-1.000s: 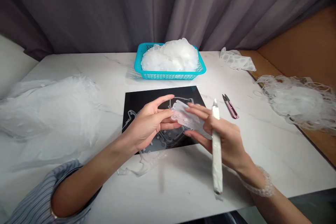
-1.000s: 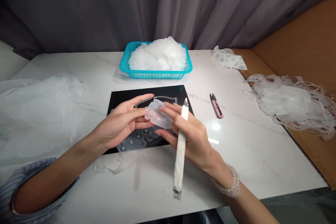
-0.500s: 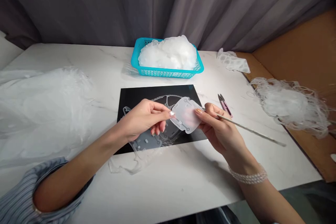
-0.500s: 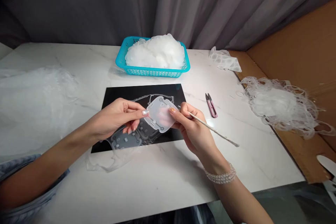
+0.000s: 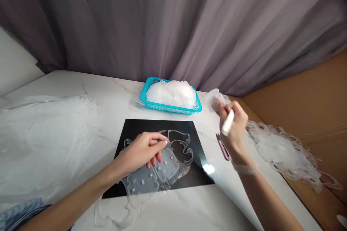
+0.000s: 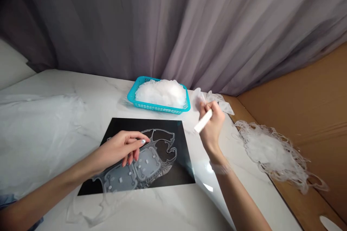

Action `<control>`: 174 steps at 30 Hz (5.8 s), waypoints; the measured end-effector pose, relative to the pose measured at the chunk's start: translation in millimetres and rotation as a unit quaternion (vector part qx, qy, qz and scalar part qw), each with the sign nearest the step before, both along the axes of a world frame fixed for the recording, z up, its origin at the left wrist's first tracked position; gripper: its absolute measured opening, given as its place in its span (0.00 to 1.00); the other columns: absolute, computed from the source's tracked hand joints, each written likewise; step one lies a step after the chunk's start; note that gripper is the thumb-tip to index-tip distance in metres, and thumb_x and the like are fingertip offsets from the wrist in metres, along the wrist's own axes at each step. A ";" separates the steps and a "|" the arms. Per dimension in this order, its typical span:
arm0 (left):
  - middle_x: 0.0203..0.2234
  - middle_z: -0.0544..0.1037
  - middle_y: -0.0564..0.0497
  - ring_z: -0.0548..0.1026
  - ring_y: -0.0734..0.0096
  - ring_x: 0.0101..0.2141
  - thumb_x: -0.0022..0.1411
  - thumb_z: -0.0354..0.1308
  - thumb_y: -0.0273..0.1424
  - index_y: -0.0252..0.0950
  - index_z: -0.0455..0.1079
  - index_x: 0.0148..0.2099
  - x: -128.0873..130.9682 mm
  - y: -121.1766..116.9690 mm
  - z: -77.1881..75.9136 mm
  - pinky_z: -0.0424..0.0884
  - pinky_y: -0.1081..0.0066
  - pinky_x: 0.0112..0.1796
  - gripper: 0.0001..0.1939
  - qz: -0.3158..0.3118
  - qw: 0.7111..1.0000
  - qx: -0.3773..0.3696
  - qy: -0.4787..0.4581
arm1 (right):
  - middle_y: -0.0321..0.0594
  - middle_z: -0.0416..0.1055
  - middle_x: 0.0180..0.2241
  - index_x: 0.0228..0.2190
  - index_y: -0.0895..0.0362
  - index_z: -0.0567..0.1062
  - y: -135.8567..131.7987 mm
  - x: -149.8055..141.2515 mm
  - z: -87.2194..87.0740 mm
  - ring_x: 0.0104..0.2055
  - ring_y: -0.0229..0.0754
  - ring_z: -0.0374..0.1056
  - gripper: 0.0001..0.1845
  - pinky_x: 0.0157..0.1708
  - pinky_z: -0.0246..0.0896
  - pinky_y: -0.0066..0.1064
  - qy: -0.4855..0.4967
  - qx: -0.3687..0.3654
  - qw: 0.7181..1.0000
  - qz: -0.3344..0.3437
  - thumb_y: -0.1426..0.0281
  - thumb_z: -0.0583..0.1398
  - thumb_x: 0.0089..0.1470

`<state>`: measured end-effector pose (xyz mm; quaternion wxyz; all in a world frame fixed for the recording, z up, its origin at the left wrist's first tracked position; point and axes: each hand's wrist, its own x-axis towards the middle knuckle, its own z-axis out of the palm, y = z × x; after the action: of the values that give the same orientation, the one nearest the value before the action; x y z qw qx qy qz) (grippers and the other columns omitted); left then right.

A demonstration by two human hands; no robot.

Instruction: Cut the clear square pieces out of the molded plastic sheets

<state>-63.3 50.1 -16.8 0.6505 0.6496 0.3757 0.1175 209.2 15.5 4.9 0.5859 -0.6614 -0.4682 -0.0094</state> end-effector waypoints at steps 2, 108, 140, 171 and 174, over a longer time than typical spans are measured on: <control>0.21 0.75 0.54 0.70 0.75 0.20 0.66 0.51 0.41 0.36 0.73 0.48 -1.3 -2.0 -1.6 0.65 0.76 0.19 0.18 -0.012 1.000 0.020 0.008 | 0.34 0.60 0.25 0.23 0.52 0.54 36.2 7.4 -2.0 0.32 0.41 0.60 0.14 0.35 0.57 0.34 -0.082 -0.009 0.996 -0.047 0.67 0.53 0.57; 0.62 0.68 0.46 0.63 0.51 0.58 0.73 0.40 0.33 0.32 0.63 0.64 -37.2 -47.8 -57.9 0.61 0.51 0.50 0.23 -0.158 0.720 0.646 0.197 | 0.57 0.75 0.50 0.51 0.64 0.72 -75.6 -128.8 -74.2 0.54 0.53 0.72 0.18 0.52 0.71 0.46 -0.332 -0.216 0.873 0.284 0.77 0.49 0.64; 0.27 0.80 0.49 0.77 0.69 0.31 0.57 0.61 0.32 0.32 0.77 0.33 23.5 -48.4 -16.3 0.68 0.71 0.34 0.07 0.047 0.993 -0.086 -0.060 | 0.30 0.58 0.20 0.21 0.54 0.57 -62.9 -67.6 -22.3 0.24 0.34 0.53 0.22 0.23 0.51 0.27 0.084 -0.320 0.896 0.297 0.58 0.61 0.56; 0.44 0.81 0.45 0.78 0.67 0.42 0.63 0.60 0.27 0.36 0.74 0.53 5.6 -21.5 -13.1 0.73 0.68 0.44 0.16 0.079 0.933 -0.253 -0.244 | 0.41 0.80 0.35 0.20 0.54 0.53 -65.3 -93.5 -30.1 0.36 0.42 0.73 0.26 0.40 0.66 0.35 0.342 -0.160 0.878 0.293 0.66 0.66 0.52; 0.44 0.80 0.41 0.79 0.62 0.43 0.64 0.58 0.26 0.31 0.75 0.50 5.5 -17.8 -12.7 0.74 0.63 0.46 0.13 0.075 0.930 -0.262 -0.245 | 0.40 0.80 0.33 0.19 0.54 0.54 -63.8 -86.0 -37.1 0.37 0.42 0.73 0.27 0.41 0.65 0.36 0.354 -0.142 0.884 0.270 0.67 0.68 0.50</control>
<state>-57.8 32.3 -29.5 0.8589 0.3767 0.2694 0.2187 123.2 -48.3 -32.3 0.5920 -0.5453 -0.3865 0.4503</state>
